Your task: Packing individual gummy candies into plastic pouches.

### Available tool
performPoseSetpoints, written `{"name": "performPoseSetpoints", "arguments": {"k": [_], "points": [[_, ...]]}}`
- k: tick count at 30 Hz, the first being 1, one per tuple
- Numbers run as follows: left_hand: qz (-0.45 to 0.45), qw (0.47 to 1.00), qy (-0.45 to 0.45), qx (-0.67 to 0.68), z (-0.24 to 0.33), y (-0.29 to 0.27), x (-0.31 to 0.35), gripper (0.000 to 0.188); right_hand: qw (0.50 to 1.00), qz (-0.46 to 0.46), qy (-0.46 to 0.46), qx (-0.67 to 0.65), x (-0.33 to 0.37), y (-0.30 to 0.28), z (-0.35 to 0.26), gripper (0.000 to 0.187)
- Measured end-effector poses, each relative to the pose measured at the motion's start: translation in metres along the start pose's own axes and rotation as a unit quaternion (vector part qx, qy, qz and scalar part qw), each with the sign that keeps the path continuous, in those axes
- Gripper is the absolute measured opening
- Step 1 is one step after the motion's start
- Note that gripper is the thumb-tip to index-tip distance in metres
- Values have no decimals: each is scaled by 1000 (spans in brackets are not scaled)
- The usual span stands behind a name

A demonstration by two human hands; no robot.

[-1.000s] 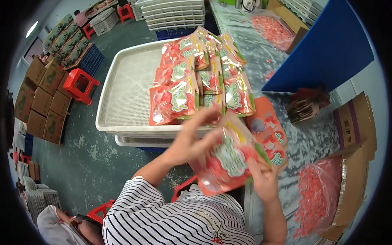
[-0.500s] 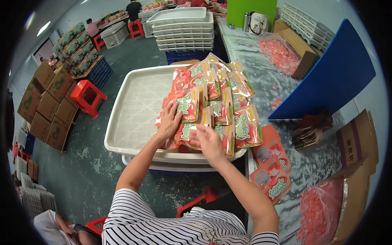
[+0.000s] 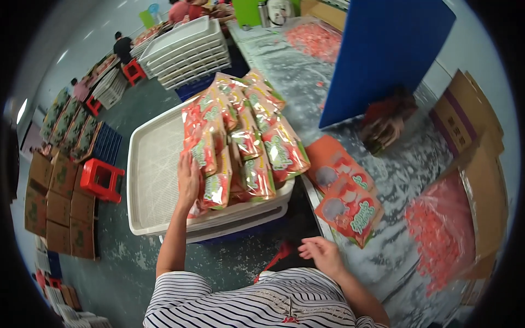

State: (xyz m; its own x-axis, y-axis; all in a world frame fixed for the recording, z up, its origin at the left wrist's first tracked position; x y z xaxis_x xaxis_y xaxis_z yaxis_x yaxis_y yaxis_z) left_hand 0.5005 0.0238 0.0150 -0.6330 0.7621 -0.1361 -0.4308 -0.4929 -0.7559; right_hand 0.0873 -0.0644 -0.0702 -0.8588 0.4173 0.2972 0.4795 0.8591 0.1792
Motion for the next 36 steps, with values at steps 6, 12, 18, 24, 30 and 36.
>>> {"name": "performPoseSetpoints", "arguments": {"k": [6,12,18,24,30,36], "points": [[34,976,200,-82,168,17,28,49,969,213,-4,-125,101,-83,63,29],[-206,885,414,-52,304,184,89,52,941,283,0,-187,146,-93,83,28],[-301,850,421,-103,317,328,168,91,931,287,-20,-225,175,-85,100,28],[-254,856,427,-142,303,349,201,82,923,308,-31,-227,182,-109,101,38],[-154,853,463,-187,295,345,243,62,904,290,-92,-299,153,-167,115,47],[-191,846,439,-237,297,372,233,49,941,188,-65,-273,121,-189,98,34]]}}
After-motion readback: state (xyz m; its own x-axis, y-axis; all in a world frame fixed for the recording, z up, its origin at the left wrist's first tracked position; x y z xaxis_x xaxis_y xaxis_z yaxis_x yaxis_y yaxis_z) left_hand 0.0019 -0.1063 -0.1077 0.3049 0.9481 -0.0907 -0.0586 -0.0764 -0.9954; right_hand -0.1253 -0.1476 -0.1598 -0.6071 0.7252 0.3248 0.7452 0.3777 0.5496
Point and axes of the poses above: each hand's wrist, its own x-axis away from the middle knuckle, its own y-axis out of the palm, z = x × y, the point moved 10 cm from there along -x, towards the middle knuckle, and after that the axes turned 15 degrees about -z, right-handed, at the moved point
